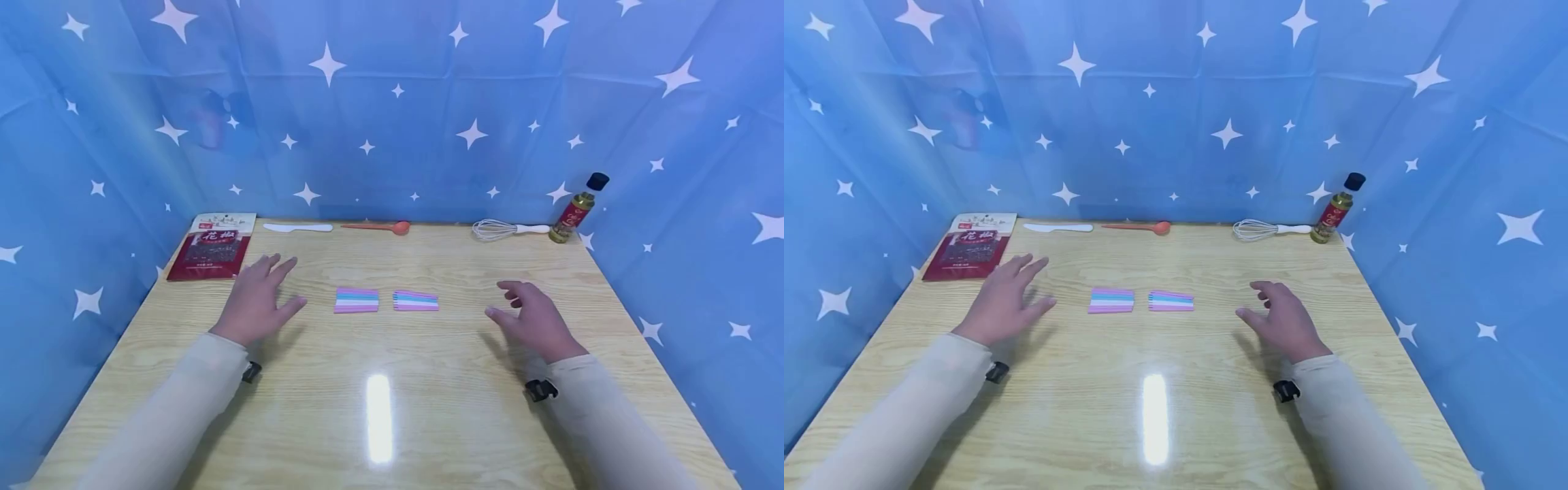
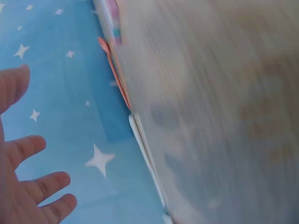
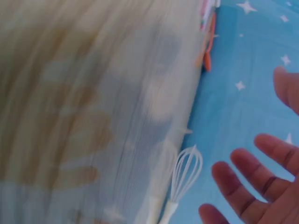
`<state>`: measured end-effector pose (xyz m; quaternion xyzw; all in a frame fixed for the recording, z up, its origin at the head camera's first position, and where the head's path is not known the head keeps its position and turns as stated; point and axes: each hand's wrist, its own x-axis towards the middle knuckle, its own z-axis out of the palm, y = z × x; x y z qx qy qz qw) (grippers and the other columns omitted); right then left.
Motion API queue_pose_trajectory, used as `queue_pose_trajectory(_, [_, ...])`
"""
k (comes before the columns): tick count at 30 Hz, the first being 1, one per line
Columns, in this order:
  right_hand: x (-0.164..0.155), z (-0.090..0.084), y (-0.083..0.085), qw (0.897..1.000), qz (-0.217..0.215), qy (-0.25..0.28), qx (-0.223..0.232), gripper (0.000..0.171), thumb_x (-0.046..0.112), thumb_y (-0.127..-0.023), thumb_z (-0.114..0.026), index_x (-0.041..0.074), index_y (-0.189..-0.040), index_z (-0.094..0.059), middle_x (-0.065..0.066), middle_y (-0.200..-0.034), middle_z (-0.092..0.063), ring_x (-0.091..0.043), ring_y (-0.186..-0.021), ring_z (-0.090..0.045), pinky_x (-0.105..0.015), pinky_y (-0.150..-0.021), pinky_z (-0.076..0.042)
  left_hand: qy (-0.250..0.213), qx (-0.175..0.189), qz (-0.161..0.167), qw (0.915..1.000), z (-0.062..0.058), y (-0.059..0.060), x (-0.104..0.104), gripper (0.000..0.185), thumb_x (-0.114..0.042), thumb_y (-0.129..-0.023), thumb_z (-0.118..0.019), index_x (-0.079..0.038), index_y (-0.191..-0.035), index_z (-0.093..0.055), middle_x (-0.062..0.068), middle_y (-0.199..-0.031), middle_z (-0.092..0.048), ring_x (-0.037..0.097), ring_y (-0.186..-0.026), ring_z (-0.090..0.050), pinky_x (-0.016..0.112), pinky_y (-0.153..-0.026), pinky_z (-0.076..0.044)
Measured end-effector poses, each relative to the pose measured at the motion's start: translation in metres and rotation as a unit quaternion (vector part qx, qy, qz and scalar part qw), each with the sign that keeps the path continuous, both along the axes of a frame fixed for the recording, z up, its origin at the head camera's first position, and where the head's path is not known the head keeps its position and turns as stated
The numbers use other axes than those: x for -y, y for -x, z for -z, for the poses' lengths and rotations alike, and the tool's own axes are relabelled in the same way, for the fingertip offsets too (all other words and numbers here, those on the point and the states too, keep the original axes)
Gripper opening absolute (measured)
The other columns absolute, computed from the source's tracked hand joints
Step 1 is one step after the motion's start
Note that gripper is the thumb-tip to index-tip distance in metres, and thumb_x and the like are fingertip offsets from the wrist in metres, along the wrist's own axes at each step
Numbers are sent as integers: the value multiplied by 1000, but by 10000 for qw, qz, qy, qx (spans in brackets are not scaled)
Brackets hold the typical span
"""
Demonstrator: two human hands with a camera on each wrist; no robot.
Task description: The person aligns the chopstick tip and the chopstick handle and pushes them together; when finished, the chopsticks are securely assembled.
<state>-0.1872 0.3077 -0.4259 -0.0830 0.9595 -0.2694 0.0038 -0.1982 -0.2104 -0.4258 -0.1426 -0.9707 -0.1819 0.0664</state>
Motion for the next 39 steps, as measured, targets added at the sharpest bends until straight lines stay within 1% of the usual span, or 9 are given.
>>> queue_pose_trajectory(5, [20,2,2,9995,58,303,-70,53,38,-99,-75,6,-140,-64,-15,-111,-69,-28,-97,-63,-46,-83,-54,-647,29,56,9979,2,-3,-19,62,-37,-98,-74,-11,-151,-56,24,-150,-52,48,-139,-48,70,-111,-37])
queue_pose_trajectory(8, [32,3,4,9985,85,540,49,44,31,-99,-76,7,-135,-68,-9,-100,-68,-24,-87,-59,-40,-76,-51,-959,42,128,9953,4,-1,-29,50,-31,-97,-76,-9,-140,-66,21,-141,-59,45,-131,-53,66,-109,-41])
queue_pose_trajectory(11, [45,4,8,9970,65,742,198,38,28,-99,-76,7,-131,-71,-7,-94,-65,-24,-81,-56,-38,-71,-49,-1150,115,136,9932,7,2,-38,40,-27,-97,-77,-8,-132,-71,19,-135,-62,43,-128,-55,62,-109,-43])
queue_pose_trajectory(15, [62,5,16,9945,-28,950,431,34,28,-99,-75,8,-127,-73,-7,-91,-62,-24,-79,-53,-38,-70,-47,-1352,332,176,9901,11,6,-49,31,-23,-98,-76,-8,-125,-73,17,-132,-63,41,-126,-57,60,-108,-45])
queue_pose_trajectory(22, [86,8,27,9898,-77,1264,650,24,26,-97,-77,12,-116,-78,-7,-92,-63,-24,-82,-54,-38,-72,-46,-1780,832,279,9801,17,13,-65,25,-20,-100,-71,-7,-121,-75,15,-133,-64,40,-130,-57,58,-109,-46])
queue_pose_trajectory(26, [96,10,33,9883,-205,1327,726,20,26,-98,-76,13,-112,-80,-7,-95,-67,-24,-83,-56,-38,-73,-47,-1986,1117,280,9733,18,16,-71,21,-20,-101,-70,-9,-118,-75,13,-126,-65,36,-118,-61,53,-101,-51])
queue_pose_trajectory(30, [105,13,38,9872,-344,1243,934,19,26,-100,-73,13,-110,-82,-5,-101,-72,-22,-86,-58,-36,-74,-48,-2146,1368,295,9666,20,20,-75,19,-22,-103,-68,-11,-116,-75,10,-120,-65,29,-104,-59,45,-92,-50])
queue_pose_trajectory(34, [111,15,40,9862,-369,1180,1103,15,24,-99,-73,15,-107,-82,-4,-98,-71,-22,-83,-57,-35,-73,-48,-2140,1403,324,9662,22,21,-76,18,-20,-105,-64,-9,-114,-75,9,-116,-66,24,-94,-57,40,-83,-49])
queue_pose_trajectory(39, [108,22,40,9832,-556,1165,1292,12,24,-98,-74,18,-105,-82,-4,-94,-69,-21,-79,-57,-35,-71,-48,-2165,1530,284,9638,25,20,-78,18,-13,-107,-59,-8,-110,-76,9,-115,-67,23,-90,-56,38,-82,-47])
